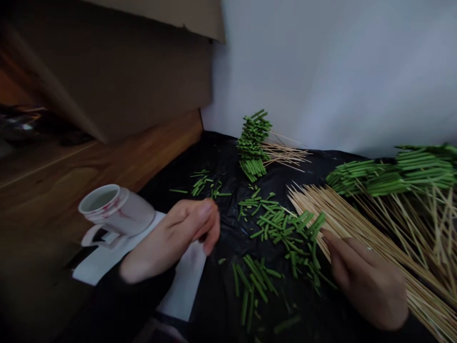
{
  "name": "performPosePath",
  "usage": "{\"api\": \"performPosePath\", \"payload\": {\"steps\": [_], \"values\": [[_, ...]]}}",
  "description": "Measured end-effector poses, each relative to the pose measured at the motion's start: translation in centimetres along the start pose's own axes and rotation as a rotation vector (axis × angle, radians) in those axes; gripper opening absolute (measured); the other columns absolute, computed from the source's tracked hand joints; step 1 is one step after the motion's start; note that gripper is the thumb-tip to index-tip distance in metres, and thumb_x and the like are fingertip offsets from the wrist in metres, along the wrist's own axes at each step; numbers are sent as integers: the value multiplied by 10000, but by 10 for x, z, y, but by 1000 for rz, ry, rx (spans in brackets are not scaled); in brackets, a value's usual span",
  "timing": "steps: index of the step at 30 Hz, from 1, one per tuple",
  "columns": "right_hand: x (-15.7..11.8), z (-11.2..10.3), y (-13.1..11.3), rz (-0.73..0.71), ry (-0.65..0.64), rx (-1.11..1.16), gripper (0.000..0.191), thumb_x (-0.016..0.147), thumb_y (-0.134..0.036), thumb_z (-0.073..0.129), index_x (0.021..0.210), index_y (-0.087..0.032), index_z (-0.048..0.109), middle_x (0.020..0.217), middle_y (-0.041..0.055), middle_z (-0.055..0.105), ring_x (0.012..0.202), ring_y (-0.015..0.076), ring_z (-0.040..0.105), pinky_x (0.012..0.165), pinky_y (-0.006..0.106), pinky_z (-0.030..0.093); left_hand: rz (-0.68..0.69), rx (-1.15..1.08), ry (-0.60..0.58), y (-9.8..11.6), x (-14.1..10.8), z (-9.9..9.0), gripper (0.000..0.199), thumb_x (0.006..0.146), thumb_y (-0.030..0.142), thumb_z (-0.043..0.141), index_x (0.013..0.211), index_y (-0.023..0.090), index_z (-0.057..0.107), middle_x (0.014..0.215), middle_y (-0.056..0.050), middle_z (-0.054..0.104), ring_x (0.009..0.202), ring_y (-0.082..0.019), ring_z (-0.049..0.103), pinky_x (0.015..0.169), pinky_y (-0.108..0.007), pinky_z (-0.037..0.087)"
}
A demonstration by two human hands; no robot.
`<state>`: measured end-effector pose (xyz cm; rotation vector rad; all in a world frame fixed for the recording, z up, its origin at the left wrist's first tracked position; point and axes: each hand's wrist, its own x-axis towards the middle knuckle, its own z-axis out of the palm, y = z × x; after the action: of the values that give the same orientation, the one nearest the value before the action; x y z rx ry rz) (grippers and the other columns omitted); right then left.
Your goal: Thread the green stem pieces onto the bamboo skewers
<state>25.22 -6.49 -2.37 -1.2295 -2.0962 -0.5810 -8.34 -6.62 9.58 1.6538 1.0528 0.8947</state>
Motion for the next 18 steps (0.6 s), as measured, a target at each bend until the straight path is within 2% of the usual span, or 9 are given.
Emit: {"api": "performPosePath", "payload": {"steps": [3,5,6,8,12,15,18], "values": [[3,5,7,-6,31,-62,330,836,-209,632,1165,-233,646,725,19,686,601,126,600,551,264,397,15,155,51,-17,48,30,670,951,524,230,416,194,464,439,-12,514,459,-113,480,598,-257,401],[1,10,11,22,54,-46,275,842,-194,618,1113,-184,663,748,18,687,606,116,590,566,248,401,-12,272,67,-36,69,45,668,932,559,261,440,183,511,447,-15,523,485,-125,502,607,-262,393],[-1,12,12,31,61,-36,254,845,-189,612,1091,-166,668,758,18,686,608,110,585,579,241,407,-14,312,32,-46,76,51,629,927,557,296,500,177,559,484,-11,551,505,-130,515,599,-262,387],[-4,15,13,46,66,-13,225,848,-187,610,1060,-156,677,735,9,674,614,102,579,602,230,413,0,349,-5,-64,83,60,497,929,512,358,692,176,638,595,-3,614,566,-139,546,599,-255,388],[-8,19,13,74,52,51,241,861,-202,599,1091,-196,669,722,-5,662,628,105,583,612,234,406,119,443,122,-84,84,70,242,911,351,489,922,178,658,822,-37,661,766,-171,589,710,-265,417],[-10,20,12,83,14,127,268,872,-208,579,1130,-211,648,783,0,673,644,102,590,625,232,415,201,486,126,-90,83,74,201,893,289,534,1008,189,664,921,-61,655,857,-192,596,791,-285,426],[-12,18,9,102,-42,194,267,883,-199,554,1135,-215,640,783,-6,663,665,96,591,644,222,421,212,492,87,-93,82,75,228,908,286,513,1062,206,662,969,-67,663,927,-205,605,849,-296,428]]}}
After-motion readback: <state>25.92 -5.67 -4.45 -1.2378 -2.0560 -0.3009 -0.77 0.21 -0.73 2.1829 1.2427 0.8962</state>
